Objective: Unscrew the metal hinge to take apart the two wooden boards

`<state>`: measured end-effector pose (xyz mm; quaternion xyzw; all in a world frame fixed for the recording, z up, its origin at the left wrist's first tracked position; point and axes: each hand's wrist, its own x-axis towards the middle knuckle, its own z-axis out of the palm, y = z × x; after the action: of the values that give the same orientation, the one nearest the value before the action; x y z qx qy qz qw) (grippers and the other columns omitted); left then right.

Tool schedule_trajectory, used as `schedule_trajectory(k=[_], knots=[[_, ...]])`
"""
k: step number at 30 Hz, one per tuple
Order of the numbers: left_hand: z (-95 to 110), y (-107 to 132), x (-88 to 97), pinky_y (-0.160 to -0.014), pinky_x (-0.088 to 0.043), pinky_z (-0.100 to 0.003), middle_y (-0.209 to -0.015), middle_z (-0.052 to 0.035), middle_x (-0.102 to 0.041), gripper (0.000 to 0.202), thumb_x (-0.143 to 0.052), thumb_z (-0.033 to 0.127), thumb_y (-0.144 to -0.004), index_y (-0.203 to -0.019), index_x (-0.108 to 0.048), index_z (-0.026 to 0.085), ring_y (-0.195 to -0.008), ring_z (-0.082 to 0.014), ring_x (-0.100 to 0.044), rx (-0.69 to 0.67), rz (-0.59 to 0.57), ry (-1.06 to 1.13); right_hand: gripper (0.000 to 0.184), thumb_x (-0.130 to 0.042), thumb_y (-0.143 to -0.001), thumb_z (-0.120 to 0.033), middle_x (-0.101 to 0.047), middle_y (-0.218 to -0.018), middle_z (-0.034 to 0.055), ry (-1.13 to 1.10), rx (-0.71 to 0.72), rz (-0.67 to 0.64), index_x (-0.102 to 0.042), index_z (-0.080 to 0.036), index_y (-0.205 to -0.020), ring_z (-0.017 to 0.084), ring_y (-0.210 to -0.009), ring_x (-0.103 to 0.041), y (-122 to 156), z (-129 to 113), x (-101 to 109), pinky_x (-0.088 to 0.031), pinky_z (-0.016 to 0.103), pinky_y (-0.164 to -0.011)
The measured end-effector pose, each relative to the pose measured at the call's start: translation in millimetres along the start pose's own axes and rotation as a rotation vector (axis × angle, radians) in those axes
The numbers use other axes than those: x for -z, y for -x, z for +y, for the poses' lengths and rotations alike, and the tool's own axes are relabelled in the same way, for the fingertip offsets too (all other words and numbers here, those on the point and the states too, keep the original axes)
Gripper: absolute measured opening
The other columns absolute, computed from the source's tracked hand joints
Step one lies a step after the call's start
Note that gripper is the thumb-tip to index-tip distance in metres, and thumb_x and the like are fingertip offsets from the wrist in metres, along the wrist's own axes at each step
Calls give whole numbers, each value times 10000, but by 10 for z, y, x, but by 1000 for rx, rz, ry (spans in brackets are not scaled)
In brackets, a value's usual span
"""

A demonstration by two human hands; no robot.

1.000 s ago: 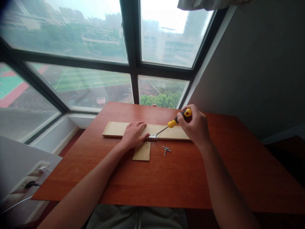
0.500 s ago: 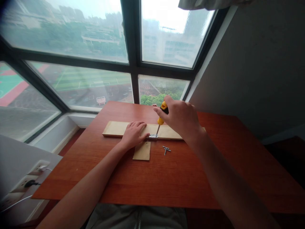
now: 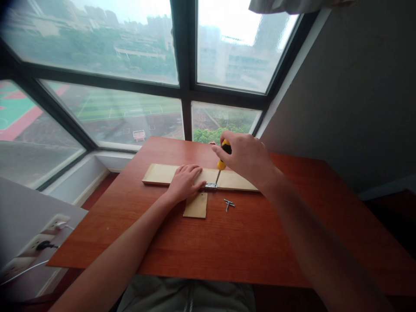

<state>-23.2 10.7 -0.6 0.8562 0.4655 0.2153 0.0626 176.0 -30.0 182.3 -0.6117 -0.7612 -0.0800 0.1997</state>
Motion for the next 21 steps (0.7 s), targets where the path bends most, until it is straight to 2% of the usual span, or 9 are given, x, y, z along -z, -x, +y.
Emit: schedule_trajectory(k=[2,4,6,8,12,14,16,18,21], knots=[[0,1,1,-1115,-285,-463,-1339,-96,-587,401,-566,476,-894,-1224,-575,249,-1252,-278,-504,-1,1,-8,208,-555,-864,-418,-675,-741,21,10,15,-5,-666,-244,-886,188,-657,-571,-15,15,-5,-324,311,-565],[1,0,3,-1116,-286,-459,-1339,-96,-588,398,-566,477,-895,-1220,-576,247,-1251,-274,-507,1,0,-12,189,-574,-823,-322,-711,-881,26,-34,70,-61,-670,-241,-964,187,-725,-603,-26,47,7,-364,305,-597],[4,-2,6,-1118,-284,-460,-1339,-100,-587,399,-566,476,-896,-1218,-576,241,-1252,-275,-507,3,-1,-8,319,-583,-770,-249,-712,-1045,34,-61,116,-105,-656,-238,-1081,187,-786,-623,-32,78,26,-393,302,-628],[7,-4,7,-1120,-281,-465,-1340,-105,-585,401,-569,471,-894,-1218,-577,235,-1255,-279,-505,4,-3,0,376,-587,-772,-265,-704,-1107,38,-47,118,-106,-645,-245,-1142,195,-807,-629,-34,88,40,-394,304,-626],[9,-3,5,-1125,-272,-473,-1346,-102,-582,400,-569,464,-892,-1228,-573,245,-1263,-281,-498,7,-8,6,260,-556,-863,-458,-703,-799,34,79,16,-28,-709,-258,-927,203,-687,-596,-41,51,32,-327,311,-564],[8,-1,2,-1128,-268,-472,-1348,-101,-582,399,-566,463,-894,-1231,-571,250,-1264,-280,-498,8,-7,3,252,-532,-884,-430,-685,-738,32,75,24,-17,-713,-254,-868,194,-659,-584,-46,43,29,-326,309,-564],[7,0,1,-1128,-268,-473,-1347,-103,-583,399,-566,463,-894,-1230,-573,248,-1261,-283,-500,7,-4,0,221,-555,-851,-341,-722,-864,34,-6,76,-40,-713,-248,-974,199,-737,-617,-52,60,36,-377,307,-606],[7,1,1,-1126,-271,-473,-1345,-107,-584,399,-565,463,-894,-1226,-575,241,-1258,-285,-503,4,0,-3,366,-582,-793,-271,-731,-1030,36,-97,115,-96,-679,-238,-1144,207,-836,-639,-58,93,50,-429,307,-670],[11,1,6,-1122,-279,-467,-1346,-112,-584,398,-563,463,-897,-1219,-578,229,-1260,-284,-504,1,-3,-10,452,-595,-789,-290,-723,-1096,50,-121,103,-134,-648,-216,-1231,217,-883,-645,-68,126,52,-453,317,-708]])
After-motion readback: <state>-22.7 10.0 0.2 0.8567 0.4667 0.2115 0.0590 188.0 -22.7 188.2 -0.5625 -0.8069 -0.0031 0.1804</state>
